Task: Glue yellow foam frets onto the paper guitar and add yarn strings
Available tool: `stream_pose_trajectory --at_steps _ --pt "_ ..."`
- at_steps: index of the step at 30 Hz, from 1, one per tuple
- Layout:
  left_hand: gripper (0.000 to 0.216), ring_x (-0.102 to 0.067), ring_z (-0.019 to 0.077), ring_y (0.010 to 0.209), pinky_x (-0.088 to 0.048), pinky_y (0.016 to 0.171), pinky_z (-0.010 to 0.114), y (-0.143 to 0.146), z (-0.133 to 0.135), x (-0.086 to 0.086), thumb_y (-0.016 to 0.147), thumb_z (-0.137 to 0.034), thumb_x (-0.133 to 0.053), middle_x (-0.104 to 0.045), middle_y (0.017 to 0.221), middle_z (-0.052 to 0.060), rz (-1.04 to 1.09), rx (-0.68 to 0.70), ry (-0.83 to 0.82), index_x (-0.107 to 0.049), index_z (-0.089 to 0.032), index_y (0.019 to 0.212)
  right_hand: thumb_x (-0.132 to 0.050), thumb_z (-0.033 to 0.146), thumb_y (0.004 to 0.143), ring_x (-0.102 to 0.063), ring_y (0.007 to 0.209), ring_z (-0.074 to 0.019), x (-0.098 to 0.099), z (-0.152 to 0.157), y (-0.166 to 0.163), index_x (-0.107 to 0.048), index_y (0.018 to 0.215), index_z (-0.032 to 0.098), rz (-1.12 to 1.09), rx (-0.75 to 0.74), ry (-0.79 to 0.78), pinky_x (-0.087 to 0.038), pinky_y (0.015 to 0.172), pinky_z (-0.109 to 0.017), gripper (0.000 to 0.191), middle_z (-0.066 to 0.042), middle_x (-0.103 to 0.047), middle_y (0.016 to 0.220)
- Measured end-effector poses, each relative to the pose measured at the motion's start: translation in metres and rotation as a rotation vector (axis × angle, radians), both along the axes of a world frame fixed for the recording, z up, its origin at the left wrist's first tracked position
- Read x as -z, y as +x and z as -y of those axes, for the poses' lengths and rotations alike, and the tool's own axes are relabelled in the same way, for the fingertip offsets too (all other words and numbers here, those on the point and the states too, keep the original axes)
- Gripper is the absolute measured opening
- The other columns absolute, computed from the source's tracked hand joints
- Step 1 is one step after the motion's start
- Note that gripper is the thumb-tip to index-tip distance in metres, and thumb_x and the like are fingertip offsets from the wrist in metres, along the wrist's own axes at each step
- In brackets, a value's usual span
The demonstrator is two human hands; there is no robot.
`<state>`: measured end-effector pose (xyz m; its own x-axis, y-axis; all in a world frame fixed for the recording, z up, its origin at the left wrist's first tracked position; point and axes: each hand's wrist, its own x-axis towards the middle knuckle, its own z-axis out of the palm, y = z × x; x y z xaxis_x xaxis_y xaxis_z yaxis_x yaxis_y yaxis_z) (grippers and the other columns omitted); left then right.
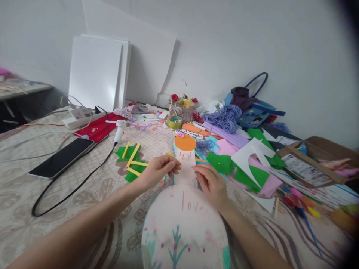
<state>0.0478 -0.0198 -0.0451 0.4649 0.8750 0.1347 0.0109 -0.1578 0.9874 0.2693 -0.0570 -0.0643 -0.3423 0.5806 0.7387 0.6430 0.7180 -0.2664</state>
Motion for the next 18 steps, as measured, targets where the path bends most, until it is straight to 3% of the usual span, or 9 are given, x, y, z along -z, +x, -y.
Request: stream_pose_trajectory --at_steps 3,6,10,18 --pt "0.018 -0.058 0.0103 0.06 -0.045 0.054 0.02 -0.002 0.003 0.002 0.088 -0.029 -0.058 -0.064 0.07 0.003 -0.122 -0.219 0.213 -0.061 -0.012 0.081 -0.045 0.006 0.093 -0.069 0.087 -0.0177 0.0 -0.004 0.012 -0.061 0.116 0.022 0.003 -0.037 -0.01 -0.059 0.071 -0.03 0.032 -0.009 -0.068 0.1" --pt "0.015 -0.054 0.0094 0.057 -0.041 0.053 0.02 -0.006 0.007 0.007 0.09 -0.019 -0.053 -0.061 0.065 0.001 -0.245 -0.416 0.579 -0.061 -0.014 0.078 -0.045 0.007 0.093 -0.07 0.085 -0.018 0.002 -0.006 0.027 -0.065 0.112 0.024 0.033 -0.06 0.013 -0.06 0.071 -0.03 0.032 -0.007 -0.071 0.097" --pt "0.016 -0.06 0.0123 0.068 -0.046 0.062 0.023 -0.01 0.007 0.011 0.091 -0.01 -0.047 -0.065 0.074 0.004 -0.251 -0.405 0.95 -0.061 -0.015 0.085 -0.055 0.01 0.091 -0.072 0.082 -0.0189 0.005 0.0 0.039 -0.066 0.112 0.025 0.062 -0.027 0.104 -0.061 0.07 -0.03 0.028 -0.006 -0.074 0.094" --pt "0.017 -0.061 0.0156 0.066 -0.048 0.061 0.027 -0.012 0.005 0.006 0.091 -0.013 -0.046 -0.067 0.072 0.007 -0.207 -0.425 1.033 -0.061 -0.015 0.085 -0.058 0.003 0.085 -0.068 0.076 -0.017 0.009 0.016 0.03 -0.064 0.096 0.022 -0.16 -0.025 -0.034 -0.058 0.065 -0.028 0.023 -0.006 -0.069 0.086"
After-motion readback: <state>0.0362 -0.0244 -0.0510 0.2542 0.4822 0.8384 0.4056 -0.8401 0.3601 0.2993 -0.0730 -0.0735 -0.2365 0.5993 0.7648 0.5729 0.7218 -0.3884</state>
